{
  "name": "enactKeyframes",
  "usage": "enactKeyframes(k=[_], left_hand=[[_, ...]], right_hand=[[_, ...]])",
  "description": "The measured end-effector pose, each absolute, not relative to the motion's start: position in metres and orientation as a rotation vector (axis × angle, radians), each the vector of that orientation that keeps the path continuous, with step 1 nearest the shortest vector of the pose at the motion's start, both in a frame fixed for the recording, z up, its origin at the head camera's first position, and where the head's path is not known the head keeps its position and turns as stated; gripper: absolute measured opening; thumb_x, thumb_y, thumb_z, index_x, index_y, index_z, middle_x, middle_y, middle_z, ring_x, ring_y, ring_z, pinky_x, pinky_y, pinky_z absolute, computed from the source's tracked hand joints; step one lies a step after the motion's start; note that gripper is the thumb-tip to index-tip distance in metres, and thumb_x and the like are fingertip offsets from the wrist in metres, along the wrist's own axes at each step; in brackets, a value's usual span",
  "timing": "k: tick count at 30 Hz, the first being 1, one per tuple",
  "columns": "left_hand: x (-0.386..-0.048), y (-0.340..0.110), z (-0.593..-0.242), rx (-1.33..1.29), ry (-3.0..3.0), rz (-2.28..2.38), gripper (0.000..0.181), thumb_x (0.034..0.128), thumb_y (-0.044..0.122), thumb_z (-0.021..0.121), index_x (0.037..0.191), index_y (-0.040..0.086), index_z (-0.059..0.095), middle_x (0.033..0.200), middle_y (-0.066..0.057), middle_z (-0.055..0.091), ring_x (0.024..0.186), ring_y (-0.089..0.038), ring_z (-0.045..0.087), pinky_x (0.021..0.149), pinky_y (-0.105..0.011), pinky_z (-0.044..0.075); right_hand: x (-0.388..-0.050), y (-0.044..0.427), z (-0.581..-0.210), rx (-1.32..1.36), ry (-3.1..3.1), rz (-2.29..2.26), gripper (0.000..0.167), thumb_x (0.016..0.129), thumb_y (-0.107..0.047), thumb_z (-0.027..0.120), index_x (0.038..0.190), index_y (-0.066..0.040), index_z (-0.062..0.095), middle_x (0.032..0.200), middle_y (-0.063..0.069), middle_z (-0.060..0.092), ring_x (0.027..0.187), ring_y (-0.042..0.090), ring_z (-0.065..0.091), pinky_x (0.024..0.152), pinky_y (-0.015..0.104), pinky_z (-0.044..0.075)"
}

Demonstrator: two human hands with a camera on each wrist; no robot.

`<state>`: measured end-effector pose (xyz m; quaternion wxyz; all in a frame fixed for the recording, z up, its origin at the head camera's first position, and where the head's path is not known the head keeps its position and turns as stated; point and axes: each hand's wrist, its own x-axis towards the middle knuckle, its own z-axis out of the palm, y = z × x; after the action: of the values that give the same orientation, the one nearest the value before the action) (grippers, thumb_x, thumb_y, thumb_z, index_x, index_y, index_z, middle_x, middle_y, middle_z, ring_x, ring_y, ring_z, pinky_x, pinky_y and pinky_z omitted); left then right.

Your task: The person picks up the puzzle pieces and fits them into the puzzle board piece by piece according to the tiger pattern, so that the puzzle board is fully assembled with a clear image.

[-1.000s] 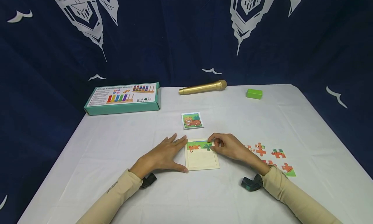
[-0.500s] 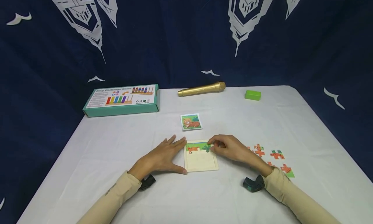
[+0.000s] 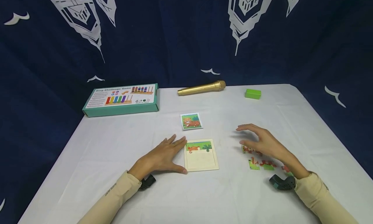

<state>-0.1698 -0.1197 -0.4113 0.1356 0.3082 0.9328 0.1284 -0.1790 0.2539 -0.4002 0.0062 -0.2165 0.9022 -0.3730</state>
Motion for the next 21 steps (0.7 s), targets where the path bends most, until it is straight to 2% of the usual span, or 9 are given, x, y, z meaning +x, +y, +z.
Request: enactKeyframes(k=[6, 10, 17, 21], left_hand=[[-0.171, -0.119, -0.411, 0.881, 2.702, 0.368, 0.113, 0.0665, 0.072, 0.07, 0.152, 0.011, 0.027, 0.158, -0.001, 0.023, 0.147, -0.033, 0.01, 0.116, -0.052, 0.014], [-0.171, -0.119, -0.411, 0.876, 2.704, 0.365, 0.113, 0.0665, 0.072, 0.07, 0.152, 0.011, 0.028, 0.158, -0.001, 0.023, 0.147, -0.033, 0.01, 0.116, -0.052, 0.015], [-0.169, -0.119, -0.409, 0.871, 2.705, 0.378, 0.113, 0.0663, 0.072, 0.07, 0.152, 0.011, 0.028, 0.158, 0.0, 0.022, 0.147, -0.032, 0.01, 0.116, -0.052, 0.015], [-0.169, -0.119, -0.41, 0.874, 2.702, 0.388, 0.112, 0.0665, 0.072, 0.07, 0.152, 0.012, 0.029, 0.158, 0.0, 0.023, 0.147, -0.031, 0.01, 0.116, -0.052, 0.015]], right_hand=[[-0.167, 0.279, -0.407, -0.551, 2.806, -1.231, 0.043, 0.087, -0.025, 0.071, 0.126, -0.01, 0.059, 0.138, 0.016, 0.051, 0.132, 0.043, 0.036, 0.101, 0.066, 0.028], [-0.164, 0.288, -0.413, -0.537, 2.786, -1.24, 0.041, 0.085, -0.02, 0.073, 0.123, -0.008, 0.06, 0.139, 0.019, 0.048, 0.136, 0.048, 0.027, 0.103, 0.068, 0.023], [-0.162, 0.287, -0.42, -0.545, 2.752, -1.128, 0.042, 0.08, -0.026, 0.078, 0.115, -0.009, 0.064, 0.144, 0.022, 0.04, 0.14, 0.047, 0.02, 0.104, 0.068, 0.021], [-0.161, 0.288, -0.422, -0.554, 2.78, -1.087, 0.037, 0.08, -0.027, 0.078, 0.11, -0.011, 0.065, 0.145, 0.023, 0.04, 0.14, 0.047, 0.019, 0.105, 0.068, 0.021]])
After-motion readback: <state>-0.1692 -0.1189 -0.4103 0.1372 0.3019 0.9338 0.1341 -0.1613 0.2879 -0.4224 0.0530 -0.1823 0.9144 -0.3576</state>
